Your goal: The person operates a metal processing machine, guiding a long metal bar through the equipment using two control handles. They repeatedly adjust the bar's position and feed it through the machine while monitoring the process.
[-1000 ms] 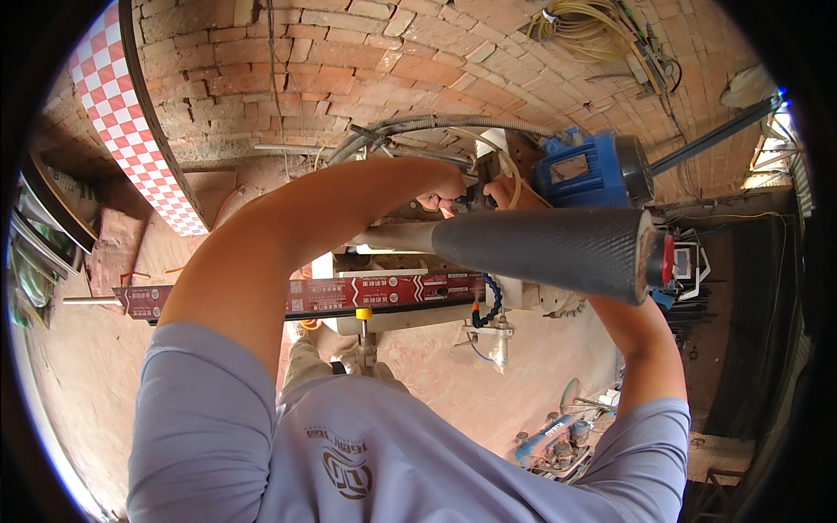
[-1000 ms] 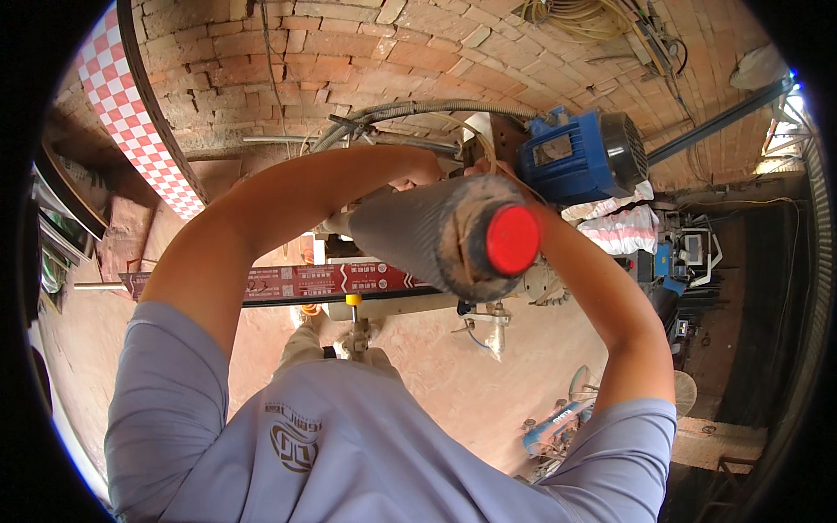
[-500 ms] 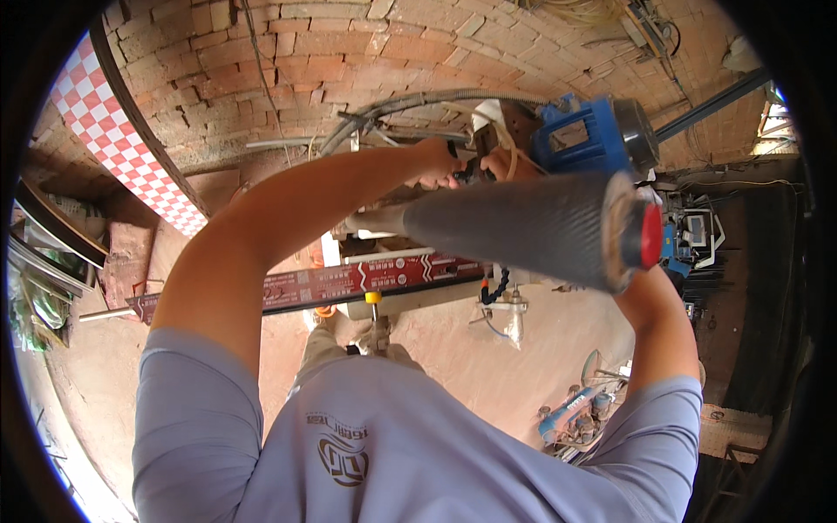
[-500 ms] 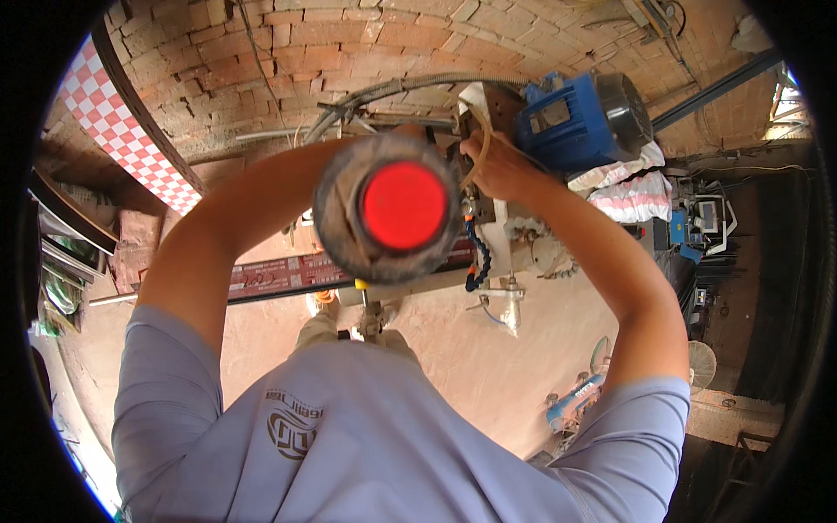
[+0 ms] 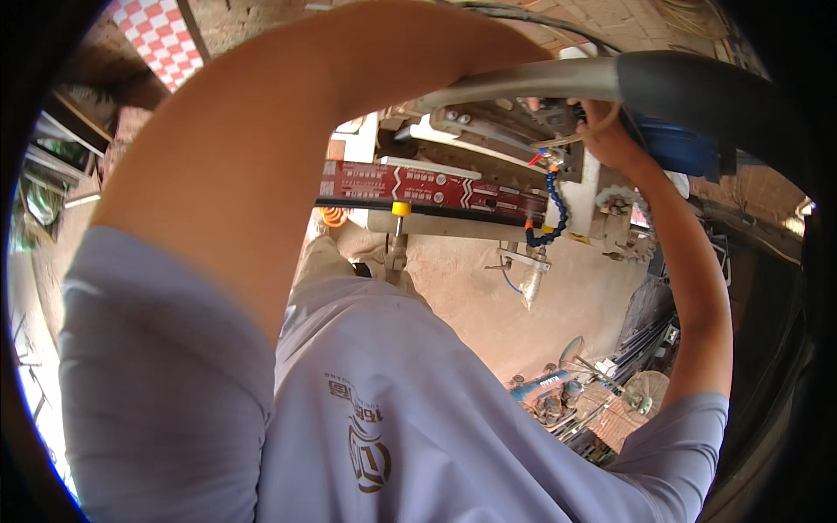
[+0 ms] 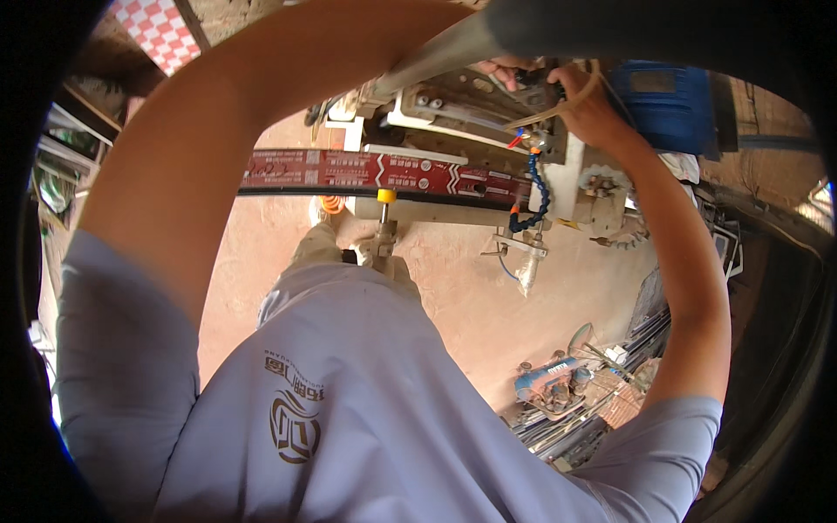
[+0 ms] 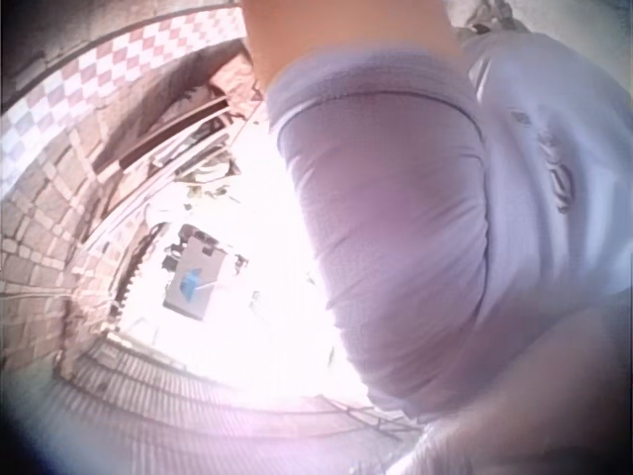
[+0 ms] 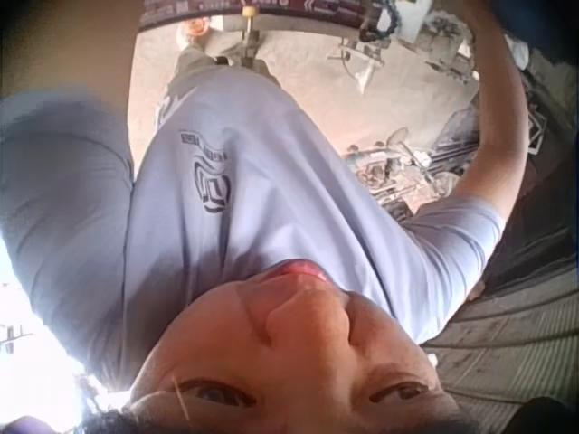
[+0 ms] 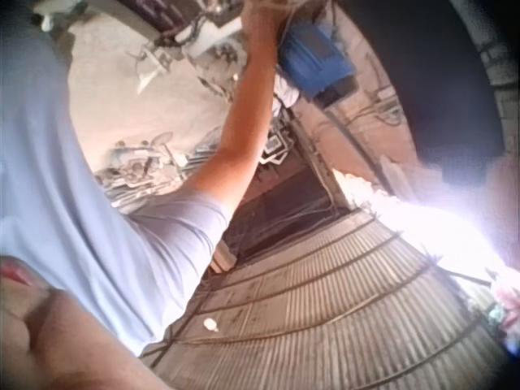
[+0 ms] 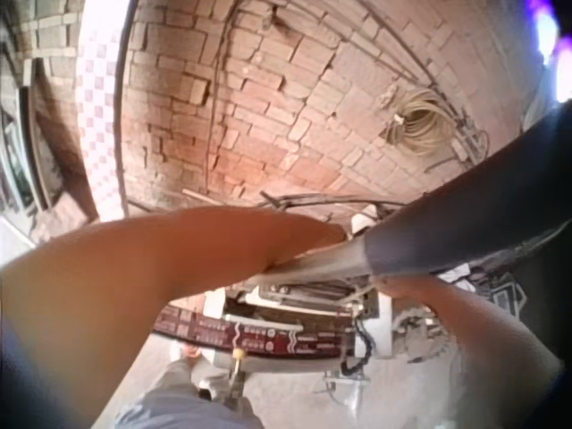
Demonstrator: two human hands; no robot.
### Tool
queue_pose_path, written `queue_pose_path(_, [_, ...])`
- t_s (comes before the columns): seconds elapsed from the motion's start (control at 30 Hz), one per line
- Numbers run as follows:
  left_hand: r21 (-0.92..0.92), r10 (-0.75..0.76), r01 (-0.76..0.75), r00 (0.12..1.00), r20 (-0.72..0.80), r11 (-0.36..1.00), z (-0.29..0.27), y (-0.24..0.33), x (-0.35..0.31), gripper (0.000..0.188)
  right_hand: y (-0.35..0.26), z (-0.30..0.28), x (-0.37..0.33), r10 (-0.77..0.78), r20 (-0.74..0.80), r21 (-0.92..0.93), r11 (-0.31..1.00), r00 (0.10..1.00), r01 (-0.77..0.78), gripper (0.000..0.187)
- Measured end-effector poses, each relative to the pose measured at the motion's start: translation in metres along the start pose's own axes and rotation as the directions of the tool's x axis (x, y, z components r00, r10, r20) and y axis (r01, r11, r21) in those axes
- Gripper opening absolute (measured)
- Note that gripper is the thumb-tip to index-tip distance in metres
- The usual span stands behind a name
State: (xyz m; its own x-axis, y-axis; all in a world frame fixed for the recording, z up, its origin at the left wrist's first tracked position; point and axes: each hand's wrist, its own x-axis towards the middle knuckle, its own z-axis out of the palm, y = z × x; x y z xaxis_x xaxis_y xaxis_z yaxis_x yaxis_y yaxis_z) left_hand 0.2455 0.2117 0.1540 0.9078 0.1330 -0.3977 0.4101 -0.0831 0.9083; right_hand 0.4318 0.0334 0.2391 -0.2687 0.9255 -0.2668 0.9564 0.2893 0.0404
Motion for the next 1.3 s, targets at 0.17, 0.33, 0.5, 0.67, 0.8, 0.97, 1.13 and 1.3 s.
queue_pose_path(0.17, [0.058,0.011,-0.011,1.0,0.002,0.998,-0.003,0.006,-0.003,0.037,-0.011,-0.007,0.004,-0.026,-0.03,-0.038,0.999,0.999,0.024,0.045])
queue_pose_path(0.33, [0.078,0.021,-0.021,1.0,0.001,0.997,-0.004,0.01,-0.003,0.037,-0.014,-0.008,0.003,-0.032,-0.047,-0.026,0.999,0.998,0.031,0.046])
queue_pose_path(0.5, [0.087,0.026,-0.026,1.0,0.01,0.996,-0.003,0.009,-0.002,0.038,-0.011,-0.004,0.003,-0.036,-0.071,0.023,0.999,0.997,0.037,0.047])
queue_pose_path(0.67, [0.091,0.036,-0.038,0.999,0.019,0.995,-0.004,0.008,-0.001,0.039,-0.011,-0.004,0.003,-0.07,-0.106,0.02,0.997,0.992,0.072,0.048])
queue_pose_path(0.8, [0.089,0.046,-0.048,0.999,0.022,0.995,-0.004,0.004,-0.002,0.041,-0.012,-0.005,0.003,-0.06,-0.078,0.012,0.998,0.995,0.061,0.047])
queue_pose_path(0.97, [0.089,0.061,-0.063,0.998,0.028,0.994,-0.005,0.004,-0.001,0.043,-0.01,-0.005,0.004,-0.015,-0.055,0.074,0.997,0.998,0.019,0.046])
queue_pose_path(1.13, [0.091,0.07,-0.072,0.997,0.027,0.993,-0.005,0.003,-0.004,0.045,-0.009,-0.003,0.004,-0.026,-0.073,0.04,0.999,0.997,0.029,0.046])
queue_pose_path(1.3, [0.099,0.074,-0.077,0.997,0.032,0.992,-0.005,0.004,-0.006,0.047,-0.01,-0.002,0.004,-0.015,-0.075,0.028,0.999,0.997,0.018,0.048])
